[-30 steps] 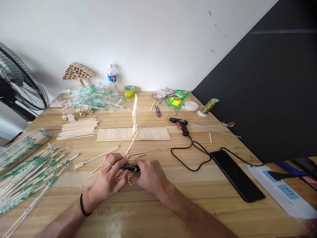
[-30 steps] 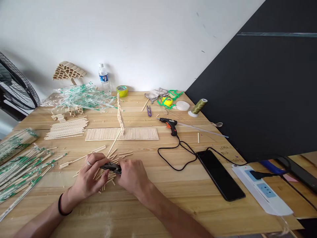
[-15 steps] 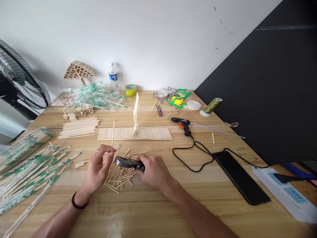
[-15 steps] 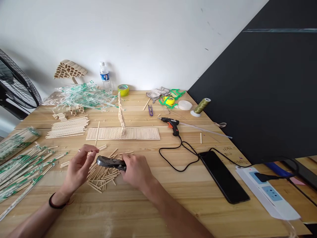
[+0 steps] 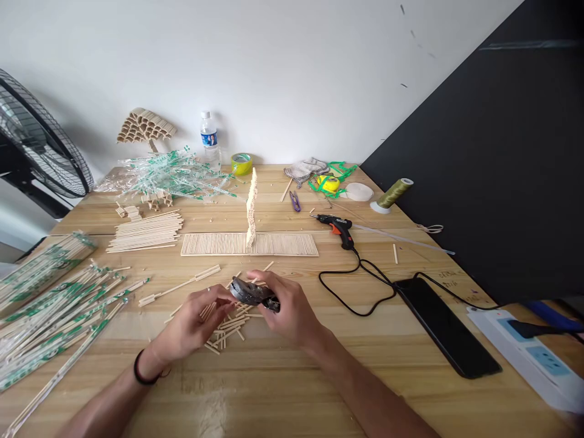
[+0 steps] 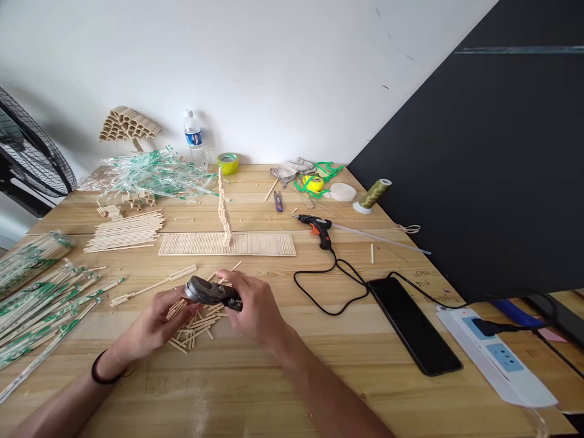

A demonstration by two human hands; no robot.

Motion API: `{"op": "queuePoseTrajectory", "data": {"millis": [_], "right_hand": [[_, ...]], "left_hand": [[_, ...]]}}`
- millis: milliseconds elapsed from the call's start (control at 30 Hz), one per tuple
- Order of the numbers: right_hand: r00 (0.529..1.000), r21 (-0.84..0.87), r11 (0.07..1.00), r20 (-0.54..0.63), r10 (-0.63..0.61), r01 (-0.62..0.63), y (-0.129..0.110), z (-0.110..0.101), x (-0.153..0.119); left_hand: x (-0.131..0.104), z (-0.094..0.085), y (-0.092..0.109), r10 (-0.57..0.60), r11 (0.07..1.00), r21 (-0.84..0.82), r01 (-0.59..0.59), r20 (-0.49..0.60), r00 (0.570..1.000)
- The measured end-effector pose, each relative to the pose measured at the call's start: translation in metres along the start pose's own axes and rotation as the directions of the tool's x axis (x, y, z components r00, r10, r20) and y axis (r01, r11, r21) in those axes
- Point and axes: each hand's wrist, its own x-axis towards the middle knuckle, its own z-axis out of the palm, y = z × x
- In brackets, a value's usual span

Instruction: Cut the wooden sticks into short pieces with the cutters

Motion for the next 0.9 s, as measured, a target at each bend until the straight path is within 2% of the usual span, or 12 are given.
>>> {"op": "queuePoseTrajectory", "data": {"millis": [100, 233, 300, 367, 467, 533, 700, 900], "right_hand": [[0.999, 0.016, 0.999, -0.033, 0.029, -0.028, 0.000, -0.002, 0.000], [0.996, -0.025, 0.998, -0.061, 0.058, -0.060, 0.002, -0.005, 0.000], [0.996, -0.047, 0.997, -0.069, 0.060, -0.064, 0.003, -0.006, 0.000], [0.996, -0.059, 0.996, -0.072, 0.057, -0.061, 0.003, -0.006, 0.001], [0.995, -0.062, 0.996, -0.083, 0.063, -0.068, 0.001, -0.007, 0.001], [0.992, -0.047, 0.996, -0.095, 0.077, -0.081, -0.001, -0.007, 0.001], [0.994, -0.023, 0.998, -0.091, 0.060, -0.062, -0.006, -0.005, 0.002], [0.999, -0.047, 0.999, -0.038, 0.006, -0.008, -0.002, -0.004, 0.000]], "left_hand": [[0.001, -0.015, -0.007, -0.032, 0.995, 0.086, 0.040, -0.084, 0.996], [0.002, -0.036, -0.039, -0.037, 0.903, 0.401, 0.153, -0.282, 0.959], [0.002, -0.040, -0.053, -0.024, 0.858, 0.487, 0.162, -0.276, 0.961], [0.002, -0.040, -0.059, -0.013, 0.859, 0.498, 0.121, -0.216, 0.976], [0.002, -0.031, -0.051, 0.025, 0.894, 0.446, 0.041, -0.141, 0.990], [0.002, -0.023, -0.039, 0.058, 0.910, 0.414, 0.001, -0.131, 0.990], [0.000, -0.007, -0.020, 0.106, 0.926, 0.374, -0.044, -0.148, 0.983], [0.001, -0.003, -0.011, 0.174, 0.905, 0.418, -0.078, -0.198, 0.965]]}}
